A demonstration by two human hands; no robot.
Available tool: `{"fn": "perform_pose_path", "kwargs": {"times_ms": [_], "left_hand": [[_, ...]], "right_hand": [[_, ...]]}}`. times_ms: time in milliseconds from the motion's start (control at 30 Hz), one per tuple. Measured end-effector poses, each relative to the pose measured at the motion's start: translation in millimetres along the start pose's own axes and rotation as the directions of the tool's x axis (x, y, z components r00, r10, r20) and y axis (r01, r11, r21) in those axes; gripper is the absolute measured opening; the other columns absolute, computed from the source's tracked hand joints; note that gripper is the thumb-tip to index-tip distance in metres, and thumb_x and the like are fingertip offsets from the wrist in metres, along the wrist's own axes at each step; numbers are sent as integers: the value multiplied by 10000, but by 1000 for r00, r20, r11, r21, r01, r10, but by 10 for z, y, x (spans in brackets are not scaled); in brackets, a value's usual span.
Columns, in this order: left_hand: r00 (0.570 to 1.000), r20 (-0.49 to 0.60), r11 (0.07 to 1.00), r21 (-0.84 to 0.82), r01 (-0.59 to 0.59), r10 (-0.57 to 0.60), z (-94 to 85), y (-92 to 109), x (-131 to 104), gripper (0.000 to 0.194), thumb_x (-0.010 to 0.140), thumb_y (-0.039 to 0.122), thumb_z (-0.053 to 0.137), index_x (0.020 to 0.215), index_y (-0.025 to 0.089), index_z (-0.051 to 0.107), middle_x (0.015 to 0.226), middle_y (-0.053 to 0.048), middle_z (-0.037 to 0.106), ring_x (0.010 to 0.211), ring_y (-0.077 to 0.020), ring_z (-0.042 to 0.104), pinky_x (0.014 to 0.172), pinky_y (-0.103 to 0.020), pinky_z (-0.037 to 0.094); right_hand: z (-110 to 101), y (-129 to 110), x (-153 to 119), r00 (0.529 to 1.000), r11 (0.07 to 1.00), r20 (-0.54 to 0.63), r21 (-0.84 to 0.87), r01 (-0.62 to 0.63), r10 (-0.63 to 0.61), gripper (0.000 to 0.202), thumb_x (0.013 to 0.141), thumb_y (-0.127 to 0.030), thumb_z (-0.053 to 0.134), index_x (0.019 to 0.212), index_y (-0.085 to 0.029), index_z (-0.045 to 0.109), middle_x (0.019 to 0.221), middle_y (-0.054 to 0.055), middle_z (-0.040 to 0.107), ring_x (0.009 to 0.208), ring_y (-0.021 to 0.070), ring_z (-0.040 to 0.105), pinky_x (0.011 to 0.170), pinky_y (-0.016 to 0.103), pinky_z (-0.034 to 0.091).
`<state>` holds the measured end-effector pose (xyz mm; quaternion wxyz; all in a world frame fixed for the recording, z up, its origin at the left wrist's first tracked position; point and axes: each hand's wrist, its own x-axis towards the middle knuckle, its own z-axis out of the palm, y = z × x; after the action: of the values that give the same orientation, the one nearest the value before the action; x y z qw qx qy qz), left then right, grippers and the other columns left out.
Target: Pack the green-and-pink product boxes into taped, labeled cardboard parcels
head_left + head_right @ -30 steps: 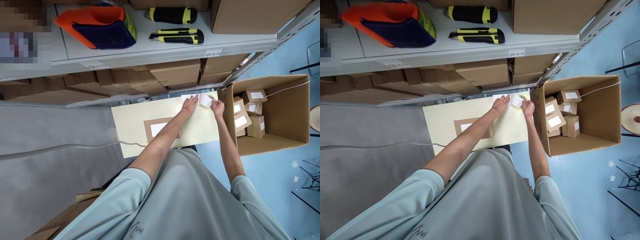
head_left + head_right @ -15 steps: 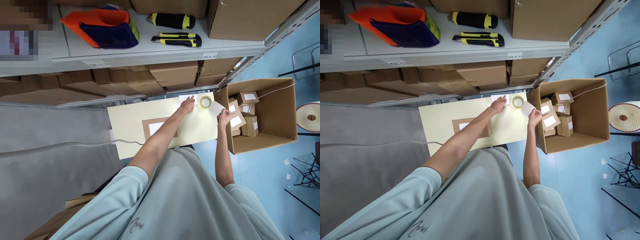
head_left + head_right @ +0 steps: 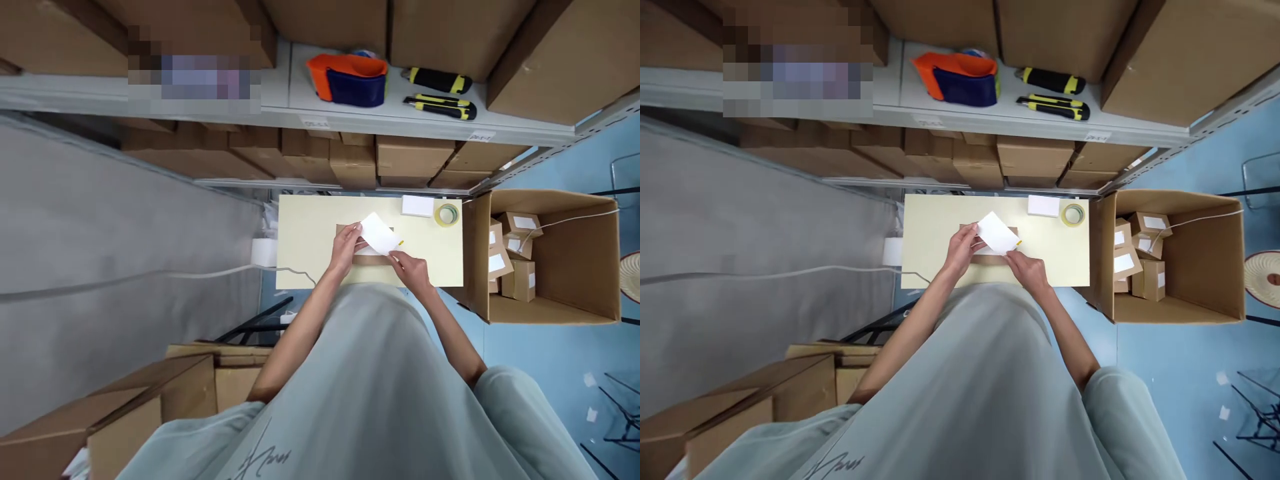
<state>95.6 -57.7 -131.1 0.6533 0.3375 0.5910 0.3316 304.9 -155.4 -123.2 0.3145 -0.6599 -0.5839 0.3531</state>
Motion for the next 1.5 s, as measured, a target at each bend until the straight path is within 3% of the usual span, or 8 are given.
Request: {"fn": "perform_pose_path", "kwargs": {"times_ms": [133,300,400,500,700,933,1233,1500], "left_hand": [[999,-33,1000,-30,-8,7,-554,-81,-195,612,755,582,916,1227,235,738,1179,-86,851,1058,-230,812,941,-365,692],[983,180,999,51,10,-19,-873,-216,-474,698,655,482,967,1269,236,744,1161,-97,862,1056,-284,823,960,-434,690],[975,221,992,119,-44,17,-908,-206,-562,823,605,425,1006,1361,246,734,1362,-125,824,1195,-307,807,1059,-455,670],[981,145,980,130,-152,133,-881,-101,-577,712,705,490,974,1338,237,768,1437,-145,794,1290,-299,774,1145,-431,631],[969,195,978,110,-175,152,-835,197,-607,444,867,618,845,1113,249,866,1131,-98,870,1029,-282,826,956,-437,701],[973,180,979,116,-169,147,-854,322,-627,398,873,580,843,1048,223,868,998,-97,849,827,-238,786,736,-385,645],[950,238,972,69,-223,201,-978,723,-751,314,824,500,868,849,190,824,721,-51,746,678,-177,683,657,-310,556],[912,308,945,94,-314,272,-1025,923,-730,268,792,445,880,819,186,818,768,-73,782,681,-180,690,668,-311,591]], "right_hand": [[154,-201,-21,998,1000,-58,23,-18,20,383,968,-700,749,1057,-336,824,920,57,864,792,288,827,812,435,680],[344,-411,208,977,927,-104,349,-137,184,459,913,-691,789,1131,-288,763,1052,55,855,859,234,808,837,406,711],[429,-494,360,971,840,-25,508,-191,236,550,822,-698,862,1137,-265,738,986,33,836,827,207,779,749,352,694],[427,-585,421,978,846,47,494,-199,203,495,812,-693,869,1021,-255,768,911,14,804,764,183,727,682,318,649],[302,-808,373,994,917,80,386,-103,78,444,874,-682,842,981,-252,847,1012,41,838,742,176,674,690,320,578],[330,-968,295,987,867,95,472,-161,132,557,791,-739,921,1021,-243,814,939,35,813,824,200,729,730,314,617],[309,-1270,211,983,838,68,514,-182,171,643,800,-850,863,930,-226,781,910,48,816,803,210,726,652,304,577],[173,-1352,276,982,844,110,502,-190,155,618,820,-827,865,953,-228,791,901,48,820,784,215,731,639,309,576]]}}
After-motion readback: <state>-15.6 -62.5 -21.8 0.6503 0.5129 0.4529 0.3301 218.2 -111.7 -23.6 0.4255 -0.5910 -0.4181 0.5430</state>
